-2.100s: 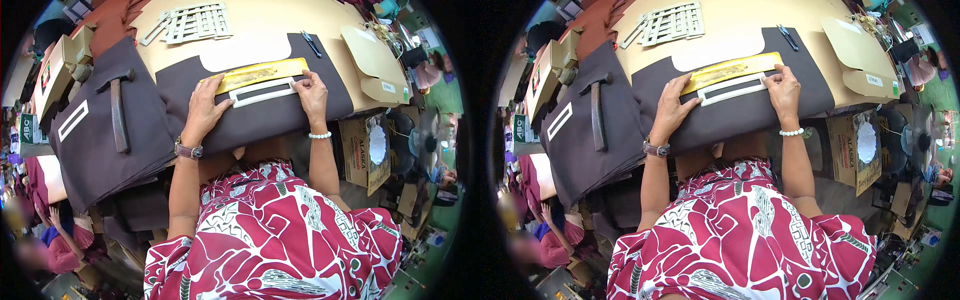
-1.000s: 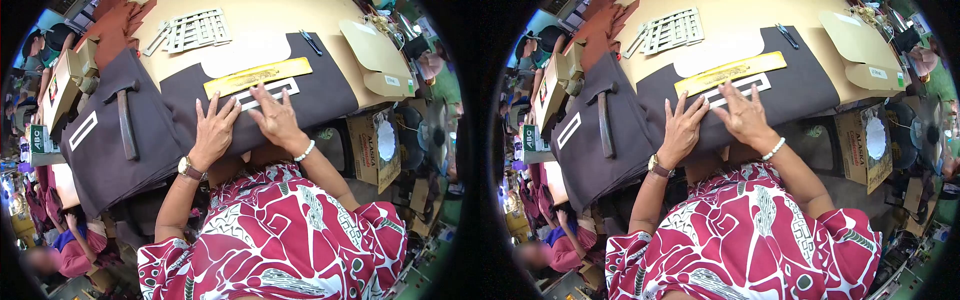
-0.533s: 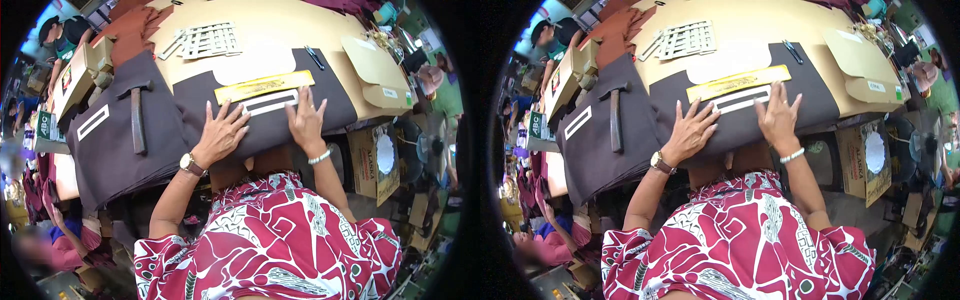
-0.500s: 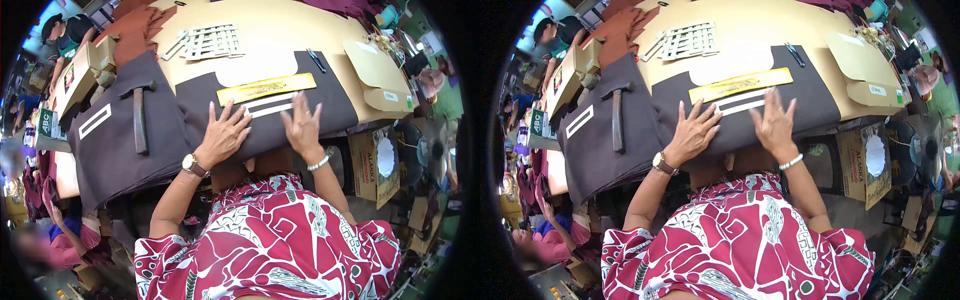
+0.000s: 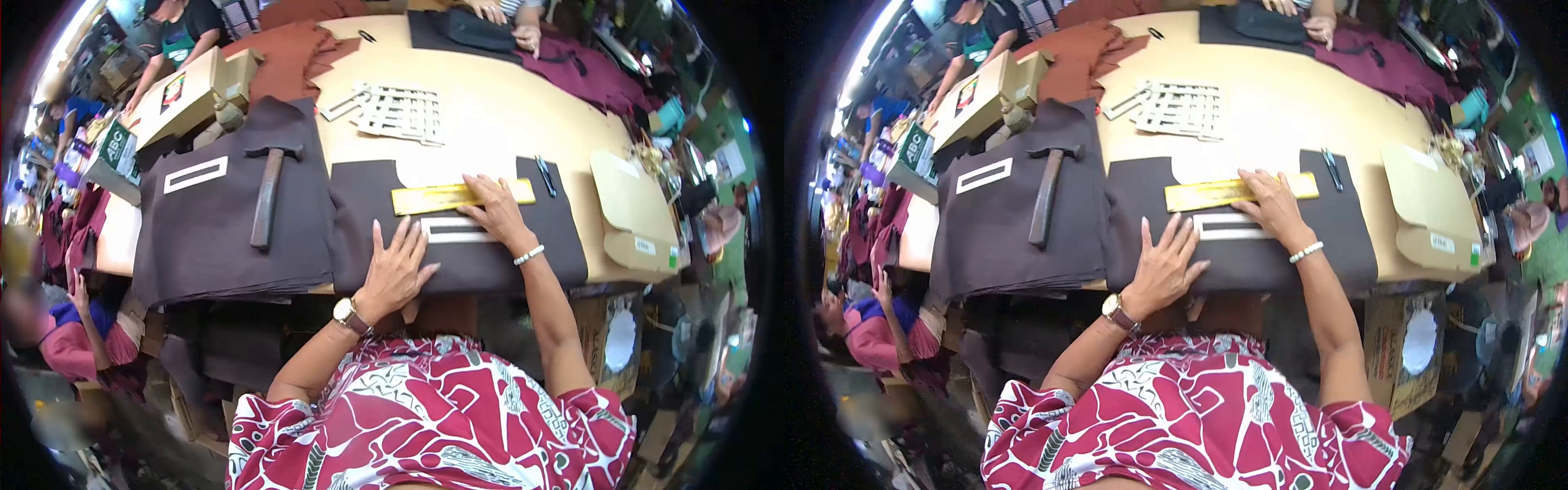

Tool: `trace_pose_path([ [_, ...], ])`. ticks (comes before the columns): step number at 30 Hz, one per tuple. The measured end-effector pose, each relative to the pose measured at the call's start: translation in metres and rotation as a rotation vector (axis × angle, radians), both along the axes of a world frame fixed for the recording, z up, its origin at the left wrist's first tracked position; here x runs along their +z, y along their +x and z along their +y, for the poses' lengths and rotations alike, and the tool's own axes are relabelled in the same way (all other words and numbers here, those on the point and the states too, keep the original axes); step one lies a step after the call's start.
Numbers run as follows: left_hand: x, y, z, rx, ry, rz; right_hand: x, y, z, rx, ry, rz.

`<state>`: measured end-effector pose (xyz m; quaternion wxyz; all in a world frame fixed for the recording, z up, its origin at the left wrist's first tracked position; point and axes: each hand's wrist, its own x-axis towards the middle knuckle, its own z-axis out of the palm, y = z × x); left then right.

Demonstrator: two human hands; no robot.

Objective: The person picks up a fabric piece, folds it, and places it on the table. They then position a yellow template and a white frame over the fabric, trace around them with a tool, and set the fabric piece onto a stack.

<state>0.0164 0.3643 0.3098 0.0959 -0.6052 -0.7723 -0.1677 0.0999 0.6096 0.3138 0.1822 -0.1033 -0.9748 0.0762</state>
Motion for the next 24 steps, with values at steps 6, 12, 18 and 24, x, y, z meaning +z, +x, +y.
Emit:
trace_pose_path([
  [6,-0.002,-0.002,-0.003,-0.025,0.013,-0.088,0.036,-0.023,0.011,0.039,-0.107,0.199],
  [12,0.005,0.001,-0.005,0.012,0.112,-0.136,0.064,-0.076,-0.005,0.124,-0.182,0.309],
  [18,-0.004,0.002,-0.002,0.002,0.155,-0.098,0.081,-0.125,-0.050,0.315,-0.156,0.362],
  [24,-0.001,-0.003,0.002,-0.002,0.218,-0.119,0.072,-0.125,-0.047,0.273,-0.111,0.308],
])
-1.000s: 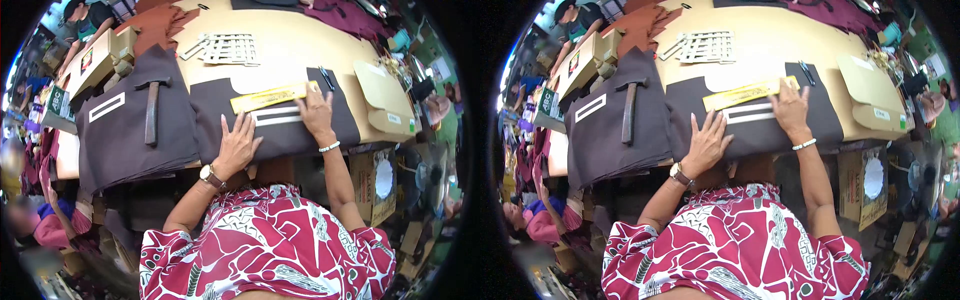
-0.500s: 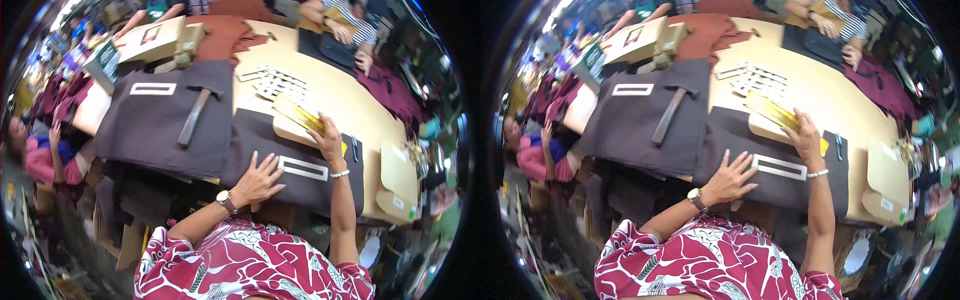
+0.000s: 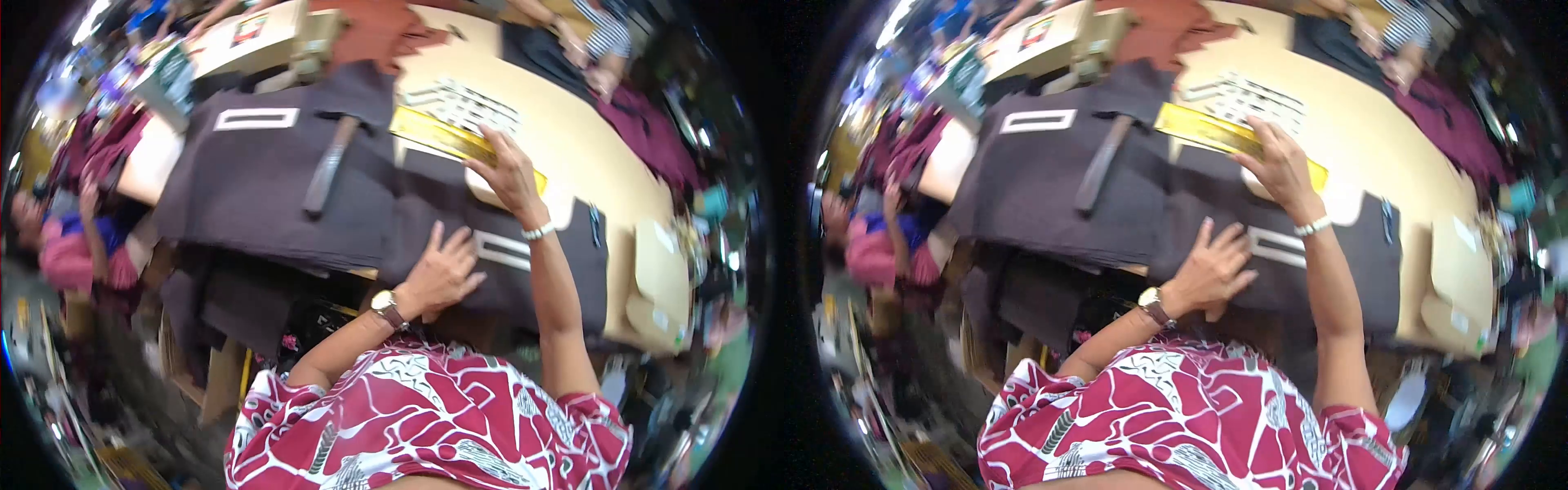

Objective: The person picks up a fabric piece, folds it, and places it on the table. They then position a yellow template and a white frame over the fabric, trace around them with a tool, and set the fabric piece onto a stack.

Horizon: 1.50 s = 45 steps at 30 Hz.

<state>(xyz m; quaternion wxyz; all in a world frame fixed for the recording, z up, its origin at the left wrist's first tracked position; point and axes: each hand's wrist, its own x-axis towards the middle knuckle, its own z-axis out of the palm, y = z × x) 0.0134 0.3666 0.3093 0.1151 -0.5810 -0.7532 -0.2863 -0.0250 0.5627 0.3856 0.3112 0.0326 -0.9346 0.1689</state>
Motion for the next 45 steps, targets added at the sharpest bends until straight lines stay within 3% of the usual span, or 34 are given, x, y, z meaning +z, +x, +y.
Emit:
trace_pose_path([
  [4,0.015,0.004,0.003,-0.007,-0.071,-0.247,-0.014,0.052,0.045,-0.300,0.023,-0.114],
  [10,0.014,-0.015,-0.016,0.441,-0.095,-0.081,-0.012,0.164,0.101,-0.933,0.030,0.071],
  [14,0.002,-0.022,-0.018,0.532,-0.241,-0.074,-0.024,0.211,0.134,-1.235,0.084,-0.121],
  [19,0.001,-0.021,-0.019,0.546,-0.313,-0.068,-0.050,0.204,0.170,-1.196,0.203,-0.060],
  [25,0.003,-0.017,-0.022,0.579,-0.331,-0.093,-0.074,0.172,0.151,-0.993,0.123,-0.190],
  [29,0.001,-0.016,-0.021,0.628,-0.228,-0.104,-0.075,0.176,0.163,-0.882,-0.097,0.009],
  [33,-0.002,-0.017,-0.021,0.649,-0.318,-0.051,-0.062,0.192,0.183,-0.972,0.001,0.200],
  [36,0.002,-0.018,-0.021,0.630,-0.320,-0.066,-0.086,0.215,0.208,-1.072,0.021,-0.064],
  [39,0.004,-0.019,-0.020,0.609,-0.267,-0.072,-0.081,0.217,0.195,-1.045,0.066,-0.013],
  [45,0.000,-0.020,-0.026,0.548,-0.141,-0.117,-0.077,0.220,0.191,-1.126,-0.089,-0.179],
])
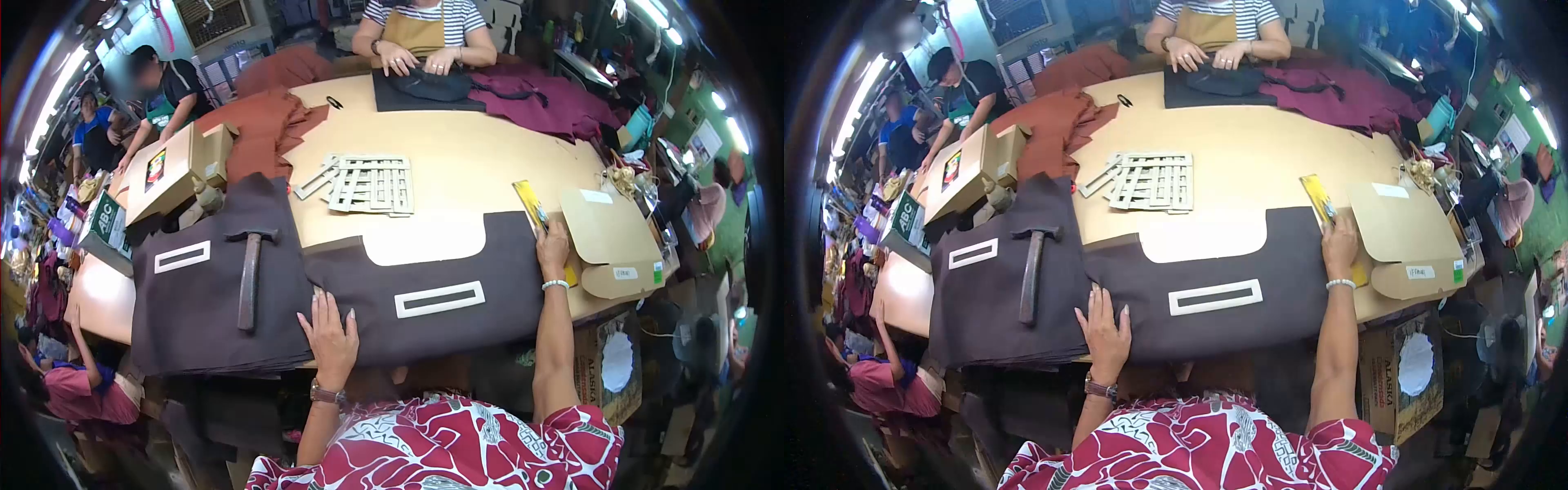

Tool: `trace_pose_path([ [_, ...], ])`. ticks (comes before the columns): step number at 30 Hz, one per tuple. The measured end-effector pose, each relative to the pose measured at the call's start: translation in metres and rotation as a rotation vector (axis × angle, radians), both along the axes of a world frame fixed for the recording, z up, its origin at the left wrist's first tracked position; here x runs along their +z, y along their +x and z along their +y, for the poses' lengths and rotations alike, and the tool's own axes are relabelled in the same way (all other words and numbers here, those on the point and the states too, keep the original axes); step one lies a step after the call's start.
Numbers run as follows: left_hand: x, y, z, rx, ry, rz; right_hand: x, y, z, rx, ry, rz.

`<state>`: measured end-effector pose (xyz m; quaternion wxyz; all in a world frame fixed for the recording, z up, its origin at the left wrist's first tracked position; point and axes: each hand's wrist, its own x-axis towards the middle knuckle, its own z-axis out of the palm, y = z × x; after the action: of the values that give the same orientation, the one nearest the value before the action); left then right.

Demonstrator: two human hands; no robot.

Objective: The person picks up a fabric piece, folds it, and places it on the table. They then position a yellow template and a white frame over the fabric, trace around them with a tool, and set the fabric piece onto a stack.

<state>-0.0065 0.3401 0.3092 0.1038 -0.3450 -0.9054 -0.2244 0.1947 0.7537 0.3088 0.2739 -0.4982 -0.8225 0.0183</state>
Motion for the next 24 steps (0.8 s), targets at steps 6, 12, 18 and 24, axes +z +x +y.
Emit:
trace_pose_path([
  [6,-0.001,0.001,-0.002,-0.019,0.096,-0.007,0.002,-0.002,-0.026,0.017,0.391,0.051],
  [12,-0.003,0.001,0.002,-0.105,0.163,0.073,-0.004,0.029,-0.129,-0.152,0.219,0.025],
  [18,0.065,0.004,-0.001,-0.254,0.575,-0.009,0.009,0.028,-0.075,0.155,-0.290,0.354],
  [24,0.160,-0.089,-0.076,-0.126,0.653,0.284,0.078,-0.071,-0.148,0.660,-1.221,1.200],
])
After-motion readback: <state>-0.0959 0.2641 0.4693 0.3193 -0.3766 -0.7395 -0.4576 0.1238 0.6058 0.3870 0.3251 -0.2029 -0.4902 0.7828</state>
